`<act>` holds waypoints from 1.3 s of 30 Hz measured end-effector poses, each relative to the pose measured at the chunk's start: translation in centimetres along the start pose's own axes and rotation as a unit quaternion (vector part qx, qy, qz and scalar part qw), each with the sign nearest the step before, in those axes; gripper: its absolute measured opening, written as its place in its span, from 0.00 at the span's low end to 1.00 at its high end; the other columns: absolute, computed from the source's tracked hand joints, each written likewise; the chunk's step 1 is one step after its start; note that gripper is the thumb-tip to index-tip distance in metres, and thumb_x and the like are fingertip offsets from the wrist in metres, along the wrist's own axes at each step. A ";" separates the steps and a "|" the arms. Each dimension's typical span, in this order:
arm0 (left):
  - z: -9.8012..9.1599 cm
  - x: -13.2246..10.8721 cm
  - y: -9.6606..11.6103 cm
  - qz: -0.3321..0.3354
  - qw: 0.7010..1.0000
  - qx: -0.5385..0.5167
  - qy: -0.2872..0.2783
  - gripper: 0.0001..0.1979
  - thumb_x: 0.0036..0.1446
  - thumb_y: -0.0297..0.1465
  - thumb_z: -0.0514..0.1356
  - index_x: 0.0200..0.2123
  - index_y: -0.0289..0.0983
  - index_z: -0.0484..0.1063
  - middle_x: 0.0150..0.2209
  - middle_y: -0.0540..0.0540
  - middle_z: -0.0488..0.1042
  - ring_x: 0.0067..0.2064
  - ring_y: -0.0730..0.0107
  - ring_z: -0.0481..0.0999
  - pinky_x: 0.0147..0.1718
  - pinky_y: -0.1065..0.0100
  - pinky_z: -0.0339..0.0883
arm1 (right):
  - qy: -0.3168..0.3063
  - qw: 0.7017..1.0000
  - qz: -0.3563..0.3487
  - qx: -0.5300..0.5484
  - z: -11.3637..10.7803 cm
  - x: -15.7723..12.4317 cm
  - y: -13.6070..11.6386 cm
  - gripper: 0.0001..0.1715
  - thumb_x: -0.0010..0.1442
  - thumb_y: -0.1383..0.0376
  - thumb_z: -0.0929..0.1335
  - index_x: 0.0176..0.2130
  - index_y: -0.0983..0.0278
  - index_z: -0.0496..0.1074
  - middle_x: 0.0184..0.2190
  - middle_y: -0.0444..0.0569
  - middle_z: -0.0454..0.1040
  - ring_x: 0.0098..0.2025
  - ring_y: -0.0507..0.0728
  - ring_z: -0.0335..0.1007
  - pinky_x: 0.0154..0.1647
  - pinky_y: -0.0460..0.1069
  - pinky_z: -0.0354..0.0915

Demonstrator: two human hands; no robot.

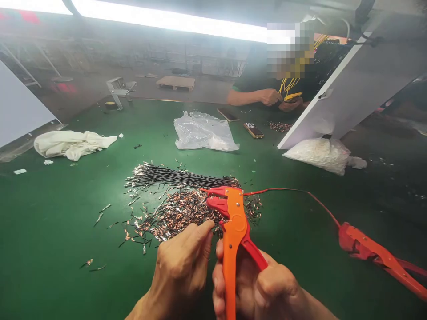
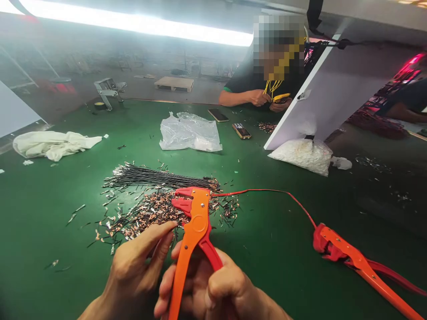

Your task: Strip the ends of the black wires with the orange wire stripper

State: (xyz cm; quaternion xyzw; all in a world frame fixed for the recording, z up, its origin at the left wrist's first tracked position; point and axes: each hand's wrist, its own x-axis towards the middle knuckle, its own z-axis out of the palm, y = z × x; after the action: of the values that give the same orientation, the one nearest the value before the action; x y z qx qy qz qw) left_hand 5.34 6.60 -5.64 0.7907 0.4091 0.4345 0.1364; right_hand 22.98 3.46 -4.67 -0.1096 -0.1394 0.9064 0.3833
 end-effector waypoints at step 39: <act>0.1 -0.2 -0.2 0.079 0.994 0.072 -0.027 0.14 0.58 0.17 0.52 0.46 0.33 0.68 0.22 0.53 0.62 0.21 0.76 0.62 0.20 0.76 0.56 | 0.011 0.998 -0.011 -0.056 -0.9 0.3 1.0 0.22 0.59 0.48 0.68 0.37 0.64 0.66 0.17 0.38 0.62 0.16 0.46 0.50 0.23 0.43 0.56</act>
State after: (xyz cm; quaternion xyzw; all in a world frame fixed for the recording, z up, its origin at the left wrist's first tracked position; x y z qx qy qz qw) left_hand 5.21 6.58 -5.93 0.8399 0.3713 0.3919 0.0553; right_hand 22.38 3.13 -5.91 -0.1390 -0.1869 0.8916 0.3883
